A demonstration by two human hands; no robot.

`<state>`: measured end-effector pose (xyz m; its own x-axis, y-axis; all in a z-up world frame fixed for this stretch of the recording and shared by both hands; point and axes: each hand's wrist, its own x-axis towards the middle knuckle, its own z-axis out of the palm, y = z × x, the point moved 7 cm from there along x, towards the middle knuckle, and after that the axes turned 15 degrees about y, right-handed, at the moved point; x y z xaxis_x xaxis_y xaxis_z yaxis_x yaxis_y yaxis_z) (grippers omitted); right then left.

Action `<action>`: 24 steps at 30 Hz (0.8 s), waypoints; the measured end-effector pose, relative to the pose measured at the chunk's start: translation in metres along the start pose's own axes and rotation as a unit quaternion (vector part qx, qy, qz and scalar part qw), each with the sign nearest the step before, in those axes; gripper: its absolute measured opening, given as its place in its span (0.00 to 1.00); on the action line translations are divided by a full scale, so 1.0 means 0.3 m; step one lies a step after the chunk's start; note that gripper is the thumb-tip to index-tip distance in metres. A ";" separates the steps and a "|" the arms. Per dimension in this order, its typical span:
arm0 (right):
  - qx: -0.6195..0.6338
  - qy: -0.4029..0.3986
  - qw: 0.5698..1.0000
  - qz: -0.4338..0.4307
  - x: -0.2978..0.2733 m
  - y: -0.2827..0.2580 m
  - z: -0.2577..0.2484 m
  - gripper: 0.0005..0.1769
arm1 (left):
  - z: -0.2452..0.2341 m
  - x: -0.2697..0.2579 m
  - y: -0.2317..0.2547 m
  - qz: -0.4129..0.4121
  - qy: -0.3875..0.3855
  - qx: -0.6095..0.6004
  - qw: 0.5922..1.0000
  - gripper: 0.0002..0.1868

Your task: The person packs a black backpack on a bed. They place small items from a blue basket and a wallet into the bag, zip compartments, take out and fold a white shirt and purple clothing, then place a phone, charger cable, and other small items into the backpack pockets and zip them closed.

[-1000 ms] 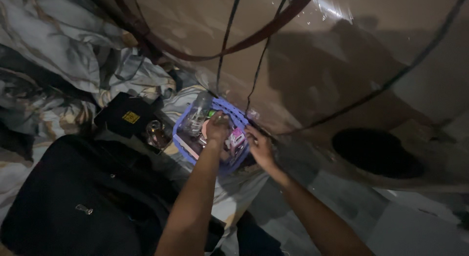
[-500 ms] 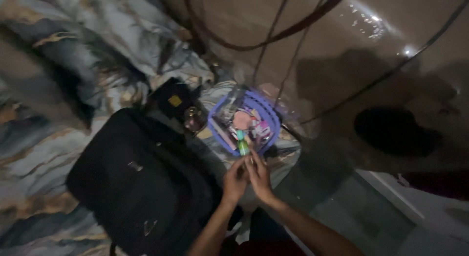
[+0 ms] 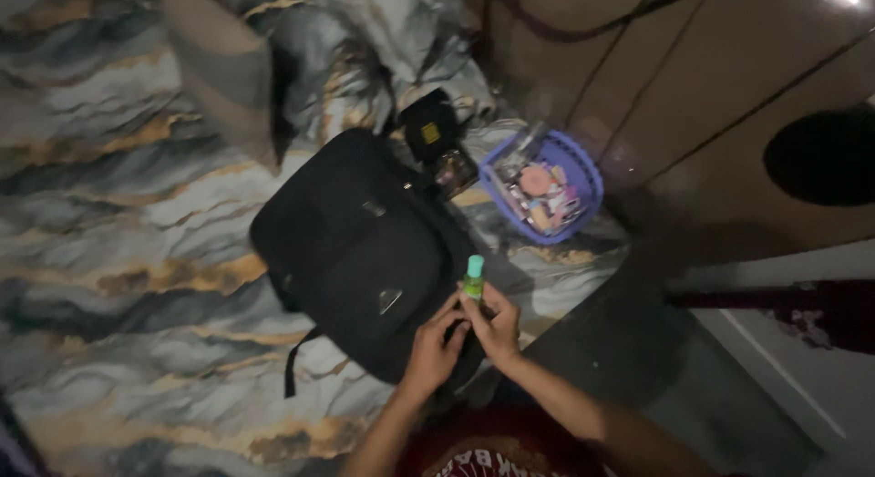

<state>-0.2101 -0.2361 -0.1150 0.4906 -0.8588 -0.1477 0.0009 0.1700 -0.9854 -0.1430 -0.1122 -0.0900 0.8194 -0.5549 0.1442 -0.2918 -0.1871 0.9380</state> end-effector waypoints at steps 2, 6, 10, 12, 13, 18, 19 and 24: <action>0.009 0.014 1.000 -0.013 -0.030 0.017 0.029 0.19 | -0.094 -0.012 -0.013 0.048 0.017 0.056 0.997 0.14; 0.001 0.028 1.000 -0.011 -0.094 0.020 0.069 0.18 | -0.307 -0.008 -0.081 0.043 -0.057 0.205 0.976 0.30; -0.091 -0.041 0.994 -0.046 -0.135 -0.036 0.165 0.15 | -0.510 0.116 -0.023 0.128 0.004 0.247 0.960 0.33; -0.201 -0.062 0.975 -0.077 -0.134 -0.066 0.228 0.17 | -0.587 0.201 0.040 0.169 0.037 0.202 0.964 0.33; -0.255 -0.065 0.954 -0.142 -0.131 -0.098 0.265 0.17 | -0.617 0.231 0.075 0.190 0.054 0.180 0.964 0.34; -0.430 -0.097 0.842 -0.310 -0.093 -0.097 0.473 0.22 | -0.675 0.301 0.143 0.159 0.060 0.160 0.972 0.31; -0.465 -0.119 0.810 -0.336 -0.088 -0.065 0.518 0.20 | -0.671 0.296 0.146 0.157 0.057 0.161 0.973 0.31; -0.581 -0.140 0.643 -0.479 -0.048 0.079 0.653 0.12 | -0.653 0.253 0.124 0.134 0.048 0.135 0.981 0.30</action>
<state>-0.0465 -0.1251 -0.1199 0.8880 -0.1523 0.4338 -0.1519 -0.9877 -0.0357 0.0051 -0.0025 0.0177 0.7340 -0.5367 0.4161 -0.6128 -0.2594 0.7465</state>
